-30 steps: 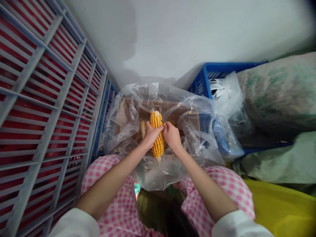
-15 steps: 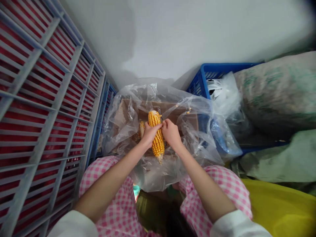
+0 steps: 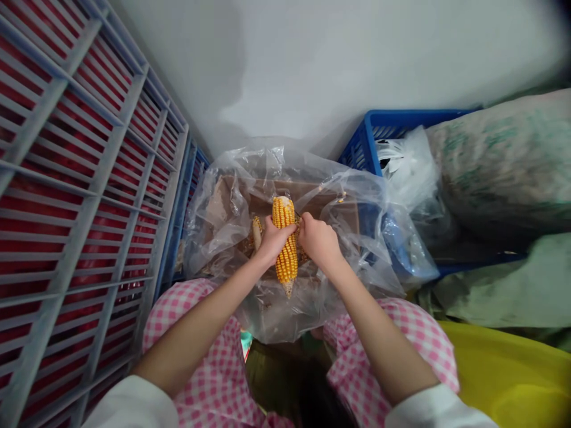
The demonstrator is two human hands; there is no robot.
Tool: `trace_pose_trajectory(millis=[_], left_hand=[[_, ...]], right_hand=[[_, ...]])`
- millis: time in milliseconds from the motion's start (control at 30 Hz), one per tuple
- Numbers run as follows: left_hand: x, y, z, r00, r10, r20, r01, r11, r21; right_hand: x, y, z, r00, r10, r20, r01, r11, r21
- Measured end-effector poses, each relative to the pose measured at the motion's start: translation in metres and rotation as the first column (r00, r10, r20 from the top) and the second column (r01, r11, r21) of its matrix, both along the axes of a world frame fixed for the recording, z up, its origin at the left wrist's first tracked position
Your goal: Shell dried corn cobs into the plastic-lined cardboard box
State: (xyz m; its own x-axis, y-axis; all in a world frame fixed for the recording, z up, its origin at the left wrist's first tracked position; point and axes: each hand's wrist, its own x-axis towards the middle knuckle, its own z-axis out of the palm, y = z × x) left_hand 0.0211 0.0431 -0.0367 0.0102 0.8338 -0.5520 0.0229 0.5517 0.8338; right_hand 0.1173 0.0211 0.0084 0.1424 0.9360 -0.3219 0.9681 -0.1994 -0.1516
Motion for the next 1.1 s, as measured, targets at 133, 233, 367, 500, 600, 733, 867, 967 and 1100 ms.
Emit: trace_pose_trajectory(millis=[133,233,367,500,600,733,867,967,1100], left_hand=[[0.0,-0.001,0.0,1.0,-0.014,-0.002,0.014,1.0,0.024],[0.0,-0.001,-0.001,1.0,-0.016,-0.005,0.016,0.999,0.037],[-0.003,0.0,-0.003,0.994,-0.074,-0.078,0.079,0.994,0.071],[-0.006,-0.001,-0.004,0.987,-0.112,-0.119,0.123,0.988,0.093],[-0.004,-0.005,0.0,0.987,-0.099,-0.123,0.11,0.99,0.086],[0.003,-0.015,0.009,0.996,-0.084,-0.035,0.084,0.996,0.004],[0.008,-0.018,0.014,0.998,-0.04,0.041,0.045,0.992,-0.122],[0.006,-0.012,0.014,0.998,-0.051,0.021,0.053,0.994,-0.093],[0.003,-0.007,0.014,0.993,-0.109,-0.042,0.109,0.994,0.003]], right_hand=[[0.0,0.003,0.001,0.999,-0.008,-0.046,0.008,1.0,-0.001],[-0.001,0.005,-0.003,0.997,-0.015,-0.073,0.015,1.0,-0.001],[-0.001,0.006,-0.01,0.99,-0.041,-0.136,0.043,0.999,0.012],[0.001,0.003,-0.019,0.963,-0.094,-0.252,0.104,0.994,0.028],[0.001,0.001,-0.028,0.902,-0.149,-0.404,0.188,0.981,0.057],[0.002,0.005,-0.042,0.797,-0.263,-0.543,0.372,0.923,0.099],[0.005,0.01,-0.042,0.757,-0.263,-0.599,0.386,0.919,0.084],[0.012,0.012,-0.029,0.809,-0.228,-0.542,0.342,0.932,0.118],[0.024,0.015,-0.018,0.815,-0.191,-0.547,0.346,0.918,0.196]])
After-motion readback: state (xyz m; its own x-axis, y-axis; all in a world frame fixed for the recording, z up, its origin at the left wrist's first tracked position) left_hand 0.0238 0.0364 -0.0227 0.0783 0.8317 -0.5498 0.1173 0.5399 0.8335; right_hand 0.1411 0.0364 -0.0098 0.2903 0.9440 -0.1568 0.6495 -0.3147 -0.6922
